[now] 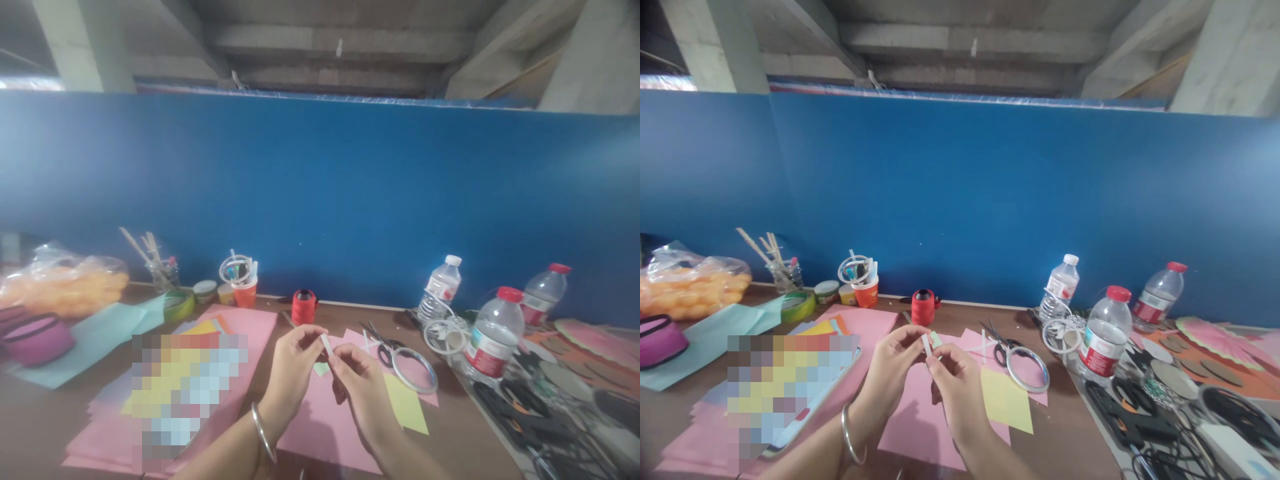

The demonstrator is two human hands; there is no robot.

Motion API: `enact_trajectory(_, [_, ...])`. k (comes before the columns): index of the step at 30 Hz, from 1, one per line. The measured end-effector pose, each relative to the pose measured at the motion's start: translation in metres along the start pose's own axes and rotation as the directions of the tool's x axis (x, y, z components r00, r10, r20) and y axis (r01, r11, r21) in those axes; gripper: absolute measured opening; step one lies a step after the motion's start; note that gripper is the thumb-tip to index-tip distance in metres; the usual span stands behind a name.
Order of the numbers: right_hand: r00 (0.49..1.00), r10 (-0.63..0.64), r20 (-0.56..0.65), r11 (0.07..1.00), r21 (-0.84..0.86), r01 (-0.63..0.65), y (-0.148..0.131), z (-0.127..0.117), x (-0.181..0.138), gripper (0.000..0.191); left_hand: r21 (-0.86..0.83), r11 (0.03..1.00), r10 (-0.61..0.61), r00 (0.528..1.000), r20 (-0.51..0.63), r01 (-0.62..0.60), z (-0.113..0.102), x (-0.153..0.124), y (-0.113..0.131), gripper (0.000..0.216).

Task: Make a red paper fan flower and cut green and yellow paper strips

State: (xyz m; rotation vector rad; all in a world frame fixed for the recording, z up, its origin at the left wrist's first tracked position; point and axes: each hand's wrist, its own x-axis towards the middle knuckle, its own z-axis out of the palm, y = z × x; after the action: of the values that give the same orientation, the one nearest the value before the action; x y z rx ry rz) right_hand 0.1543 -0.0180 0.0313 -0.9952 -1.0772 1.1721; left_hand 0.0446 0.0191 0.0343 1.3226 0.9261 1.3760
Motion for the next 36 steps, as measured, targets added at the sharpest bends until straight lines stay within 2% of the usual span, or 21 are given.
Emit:
enact_trajectory(4, [1.000, -0.030, -0.002, 0.998, -0.049, 0.030, 0.0035, -0.0029, 0.0013, 0.025, -0.101, 0.993, -0.055, 0.998, 0.040, 0.059, 0.0024, -0.0002, 0.0026, 0.016])
enact_trajectory(8, [0.998, -0.051, -0.034, 0.994, -0.098, 0.048, 0.0034, -0.0048, 0.0027, 0.025, -0.125, 0.989, -0.069, 0.994, 0.091, 0.080, 0.0040, 0.0000, 0.0057, 0.015])
enact_trajectory(20, [0.990, -0.078, -0.116, 0.996, 0.024, 0.081, 0.0024, -0.0087, 0.0056, 0.025, -0.085, 0.989, -0.119, 0.991, 0.055, 0.123, 0.0052, -0.0008, 0.0095, 0.022])
enact_trajectory(36, [0.976, -0.112, -0.185, 0.992, -0.076, 0.099, -0.0023, -0.0083, 0.0034, 0.024, -0.117, 0.983, -0.135, 0.989, 0.067, 0.142, 0.0053, -0.0023, 0.0050, 0.024])
